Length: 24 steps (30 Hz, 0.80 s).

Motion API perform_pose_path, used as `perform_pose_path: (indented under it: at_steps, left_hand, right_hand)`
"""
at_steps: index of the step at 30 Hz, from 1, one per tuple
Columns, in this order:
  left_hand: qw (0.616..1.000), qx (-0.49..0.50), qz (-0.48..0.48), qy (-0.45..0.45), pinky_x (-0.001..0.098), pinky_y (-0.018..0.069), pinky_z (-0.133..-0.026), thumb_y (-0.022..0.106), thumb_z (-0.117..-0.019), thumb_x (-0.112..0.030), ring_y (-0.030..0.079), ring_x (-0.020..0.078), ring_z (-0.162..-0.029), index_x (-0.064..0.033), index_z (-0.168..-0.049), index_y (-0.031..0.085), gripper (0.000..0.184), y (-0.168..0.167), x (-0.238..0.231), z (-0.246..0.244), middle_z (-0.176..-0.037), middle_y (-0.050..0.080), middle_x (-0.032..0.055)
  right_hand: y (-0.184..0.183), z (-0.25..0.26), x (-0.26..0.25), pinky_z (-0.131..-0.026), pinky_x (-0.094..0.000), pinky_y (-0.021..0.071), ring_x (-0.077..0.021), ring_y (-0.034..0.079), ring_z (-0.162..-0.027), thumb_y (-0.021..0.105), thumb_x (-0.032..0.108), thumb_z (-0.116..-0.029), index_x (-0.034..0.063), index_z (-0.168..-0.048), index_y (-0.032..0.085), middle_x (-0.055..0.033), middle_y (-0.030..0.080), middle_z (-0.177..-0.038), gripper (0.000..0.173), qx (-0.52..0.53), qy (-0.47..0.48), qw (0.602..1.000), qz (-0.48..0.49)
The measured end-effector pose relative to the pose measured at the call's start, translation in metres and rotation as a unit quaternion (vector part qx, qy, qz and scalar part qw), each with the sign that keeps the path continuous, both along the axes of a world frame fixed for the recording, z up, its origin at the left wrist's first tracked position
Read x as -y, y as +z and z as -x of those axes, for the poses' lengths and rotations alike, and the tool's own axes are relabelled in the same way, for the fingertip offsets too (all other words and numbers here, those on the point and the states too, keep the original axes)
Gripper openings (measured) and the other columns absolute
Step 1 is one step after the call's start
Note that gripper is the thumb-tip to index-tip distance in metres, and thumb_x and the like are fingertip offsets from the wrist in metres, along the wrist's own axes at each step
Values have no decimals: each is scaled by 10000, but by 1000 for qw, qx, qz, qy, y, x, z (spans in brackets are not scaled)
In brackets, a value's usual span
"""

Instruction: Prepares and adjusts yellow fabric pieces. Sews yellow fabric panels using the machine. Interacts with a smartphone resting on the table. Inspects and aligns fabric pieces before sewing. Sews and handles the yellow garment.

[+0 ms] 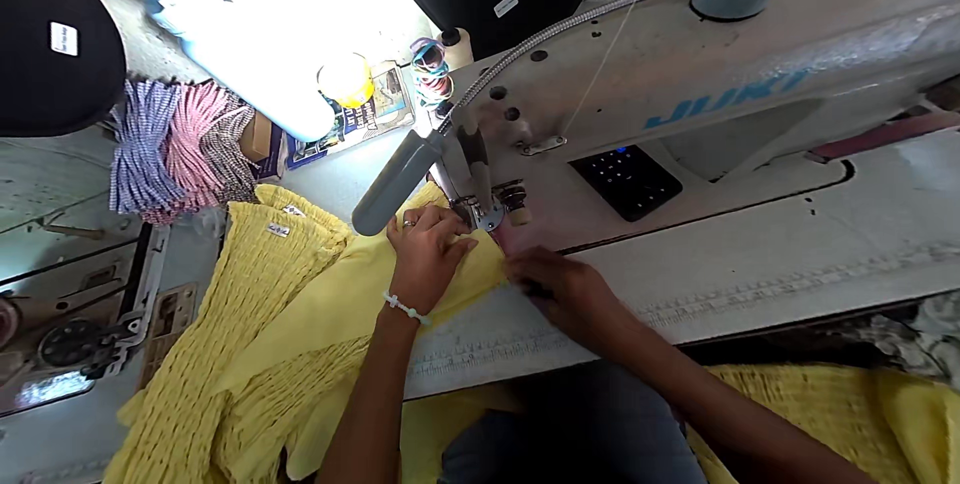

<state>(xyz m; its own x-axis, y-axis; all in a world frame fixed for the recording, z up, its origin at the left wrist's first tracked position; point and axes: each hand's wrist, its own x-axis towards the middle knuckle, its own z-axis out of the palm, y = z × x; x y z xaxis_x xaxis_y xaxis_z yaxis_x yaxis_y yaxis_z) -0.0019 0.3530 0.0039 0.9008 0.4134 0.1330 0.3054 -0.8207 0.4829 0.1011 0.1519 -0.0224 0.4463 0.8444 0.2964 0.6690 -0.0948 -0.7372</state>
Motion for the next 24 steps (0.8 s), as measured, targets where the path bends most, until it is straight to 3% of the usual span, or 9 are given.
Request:
perform_pose_path:
  at_steps: [4,8,10,12,14,16,17,20,24]
  left_hand:
    - [995,97,20,-4,738,213,-1124,722,-925,-281,599,324,-1262,-95,-973,780,201,-27,11,14,-1258,689,118]
    - [995,85,45,-18,720,216,-1133,713,-925,-272,598,296,-1264,-98,-974,775,191,-27,22,17,-1258,694,86]
    - [996,79,37,-17,734,218,-1133,700,-938,-292,588,310,-1289,-96,-1081,768,252,-26,22,17,-1298,680,93]
    - [995,102,17,-14,741,245,-1133,692,-946,-301,556,347,-1342,-79,-1238,720,368,-25,25,20,-1394,625,139]
    - [991,130,-24,-13,723,253,-1146,657,-970,-330,510,357,-1387,-103,-1291,695,395,-23,32,29,-1450,579,156]
    - [988,143,-60,-16,685,279,-1143,636,-987,-351,537,349,-1353,-114,-1247,704,358,-18,42,44,-1391,619,157]
    - [987,143,-77,-16,629,346,-1120,657,-971,-367,584,332,-1283,-116,-1222,716,359,-16,47,53,-1320,659,142]
    - [984,110,-143,-11,460,489,-951,694,-919,-460,654,278,-1062,-112,-1195,732,445,-17,53,81,-1131,719,96]
    - [980,56,-188,40,500,563,-797,625,-889,-82,705,358,-967,-60,-1072,771,235,-11,23,117,-1045,739,156]
  right_hand:
    - [16,-21,-19,-697,-390,569,-227,667,-738,630,96,-974,-5,-1023,741,-139,702,-897,158,-40,-34,999,15]
    - [6,-3,-7,-623,-364,595,-232,711,-762,664,43,-877,38,-963,741,-117,719,-961,115,94,43,993,-54]
    - [-9,5,4,-618,-346,595,-256,730,-806,671,44,-863,56,-1006,757,-125,743,-1065,167,184,63,979,-64]
    - [-19,9,11,-590,-327,564,-260,698,-762,641,15,-873,58,-1086,752,-143,735,-1091,243,218,46,972,-75]
    - [-16,6,11,-544,-301,528,-241,661,-691,615,7,-899,82,-1176,716,-174,703,-1105,304,224,28,970,-96]
    - [-11,1,5,-541,-304,506,-245,649,-699,607,1,-915,118,-1218,702,-184,690,-1181,339,231,36,967,-98]
    - [-10,-2,-1,-560,-324,534,-271,684,-749,614,-14,-912,113,-1192,719,-186,698,-1203,325,235,49,966,-95]
    - [-11,-14,-21,-571,-363,572,-281,716,-768,621,-41,-894,50,-966,732,-157,728,-1066,161,210,88,969,-99]
    - [4,-35,-33,-654,-424,602,-267,730,-782,709,49,-869,37,-916,755,-133,736,-922,66,116,81,987,-83]
